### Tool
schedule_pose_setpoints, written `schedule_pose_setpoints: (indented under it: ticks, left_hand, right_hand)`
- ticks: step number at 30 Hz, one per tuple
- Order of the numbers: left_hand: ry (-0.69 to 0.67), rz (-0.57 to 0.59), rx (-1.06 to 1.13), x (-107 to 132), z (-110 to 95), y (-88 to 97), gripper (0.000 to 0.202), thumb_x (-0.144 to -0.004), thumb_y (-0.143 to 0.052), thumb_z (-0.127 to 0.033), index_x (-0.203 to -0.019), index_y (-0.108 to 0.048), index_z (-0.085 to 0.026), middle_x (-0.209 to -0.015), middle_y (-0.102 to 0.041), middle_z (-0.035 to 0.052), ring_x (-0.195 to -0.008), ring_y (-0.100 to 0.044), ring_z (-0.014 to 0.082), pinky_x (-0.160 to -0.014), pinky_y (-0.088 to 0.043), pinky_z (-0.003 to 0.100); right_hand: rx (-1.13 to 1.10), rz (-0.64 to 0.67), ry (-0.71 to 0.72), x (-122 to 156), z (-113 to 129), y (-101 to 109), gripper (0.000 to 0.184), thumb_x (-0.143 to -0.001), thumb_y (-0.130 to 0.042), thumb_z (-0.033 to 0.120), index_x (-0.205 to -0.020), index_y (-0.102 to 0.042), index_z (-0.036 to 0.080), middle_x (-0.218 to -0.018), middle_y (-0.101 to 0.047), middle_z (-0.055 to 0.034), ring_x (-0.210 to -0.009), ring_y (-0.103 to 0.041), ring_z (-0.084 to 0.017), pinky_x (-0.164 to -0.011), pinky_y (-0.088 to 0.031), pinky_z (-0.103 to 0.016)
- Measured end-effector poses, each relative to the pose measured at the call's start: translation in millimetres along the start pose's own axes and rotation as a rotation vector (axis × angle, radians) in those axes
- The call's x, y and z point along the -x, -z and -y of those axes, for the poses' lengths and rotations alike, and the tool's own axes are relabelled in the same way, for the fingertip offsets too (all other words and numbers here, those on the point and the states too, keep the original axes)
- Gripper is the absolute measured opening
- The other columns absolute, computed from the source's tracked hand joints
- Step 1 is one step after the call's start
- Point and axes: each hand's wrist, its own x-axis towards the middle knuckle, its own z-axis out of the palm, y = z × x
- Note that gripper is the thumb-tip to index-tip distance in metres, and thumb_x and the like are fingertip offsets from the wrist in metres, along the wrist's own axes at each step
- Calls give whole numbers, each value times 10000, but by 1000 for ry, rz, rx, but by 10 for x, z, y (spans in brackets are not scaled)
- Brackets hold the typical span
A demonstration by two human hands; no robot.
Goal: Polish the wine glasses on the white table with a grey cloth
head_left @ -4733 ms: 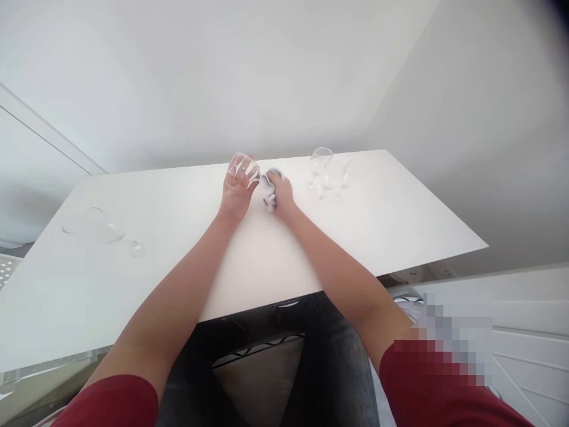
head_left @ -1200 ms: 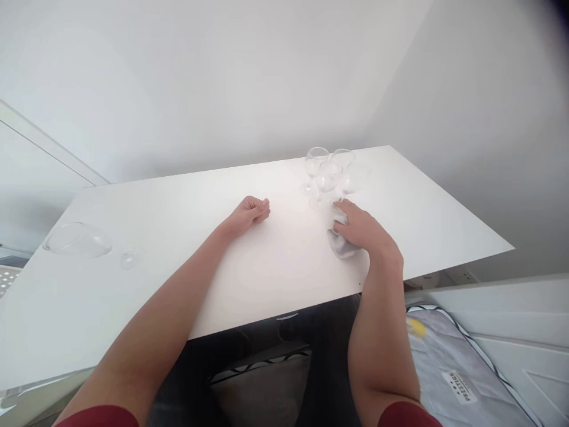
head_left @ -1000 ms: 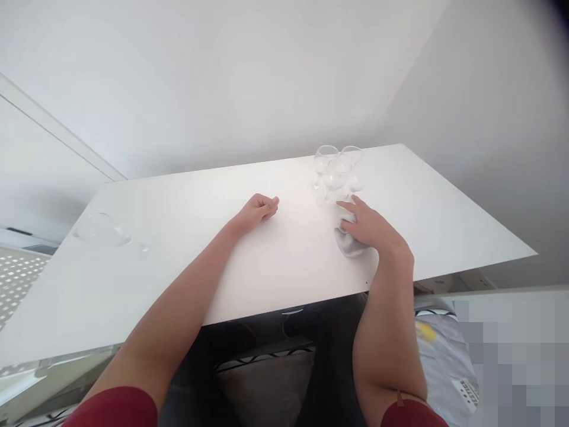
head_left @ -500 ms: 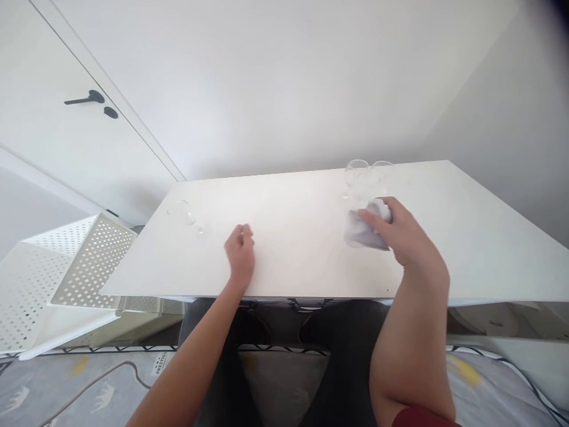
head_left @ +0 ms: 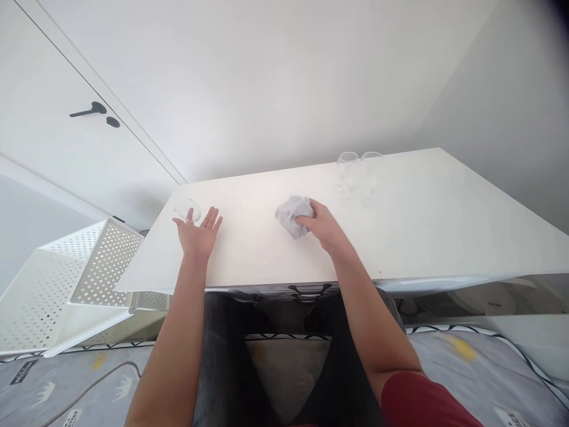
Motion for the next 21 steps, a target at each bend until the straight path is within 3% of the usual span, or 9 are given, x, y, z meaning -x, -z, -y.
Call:
schedule_pose_setpoints:
  ticks: [4, 6, 8, 10, 13, 17, 19, 21]
  left_hand:
    - [-99, 22, -29, 47, 265, -202, 509, -1003, -575, -643, -1319, -570, -244, -1436, -622, 173, -1242, -741, 258, -1105, -583, 421]
    - [-124, 154, -152, 189, 474, -402, 447, -962, -687, -565, -1292, -593, -280, -1345, -668, 119, -1132, -775, 252, -1031, -614, 410]
    - [-129, 337, -262, 388, 663, -626, 508, -936, -729, -596, -1316, -599, -285, -1329, -680, 112, -1135, -775, 257, -1004, -620, 392]
    - [-113, 388, -370, 598, 771, -827, 521, -954, -702, -620, -1329, -612, -269, -1371, -670, 124, -1134, -776, 245, -1023, -614, 393]
    - [-101, 350, -458, 851, 762, -1025, 533, -975, -654, -650, -1341, -625, -263, -1395, -666, 135, -1115, -775, 223, -1032, -613, 398]
    - [-167, 330, -591, 1032, 637, -1119, 535, -982, -646, -641, -1354, -633, -256, -1320, -710, 129, -1117, -752, 217, -1001, -618, 383]
    - [-228, 295, -646, 1074, 586, -1123, 530, -988, -634, -644, -1348, -647, -255, -1238, -737, 111, -1087, -744, 213, -947, -622, 355]
    - [-279, 330, -698, 1094, 540, -1111, 522, -983, -648, -633, -1353, -664, -265, -1198, -748, 97, -1059, -740, 210, -902, -617, 328]
  right_hand:
    - [143, -24, 17, -19, -76, -101, 190, -705, -653, 251, -851, -532, 239, -816, -555, 46, -758, -502, -164, -669, -379, -298]
    - [173, -77, 40, -15, -73, -126, 214, -722, -664, 259, -861, -502, 248, -800, -518, 57, -728, -468, -153, -648, -353, -289]
    - [155, -120, 88, -4, -48, -142, 216, -763, -675, 278, -942, -557, 251, -848, -559, 48, -764, -504, -162, -674, -377, -291]
    - [112, -122, 173, 12, -22, -159, 231, -831, -669, 309, -1052, -643, 246, -938, -627, 19, -862, -568, -189, -757, -434, -315]
    - [107, -91, 312, 38, -18, -205, 267, -905, -656, 319, -1140, -756, 241, -1005, -629, -26, -916, -595, -212, -847, -480, -361]
    - [199, -74, 523, 69, -53, -291, 225, -951, -647, 262, -1118, -796, 248, -973, -485, -47, -881, -532, -215, -840, -516, -398]
    - [212, 36, 567, 98, -46, -318, 177, -989, -646, 302, -1075, -789, 241, -1011, -452, -58, -948, -508, -226, -907, -527, -422]
    - [173, 190, 486, 141, -13, -322, 241, -1046, -601, 391, -1129, -786, 261, -1063, -427, -66, -1036, -494, -235, -961, -534, -432]
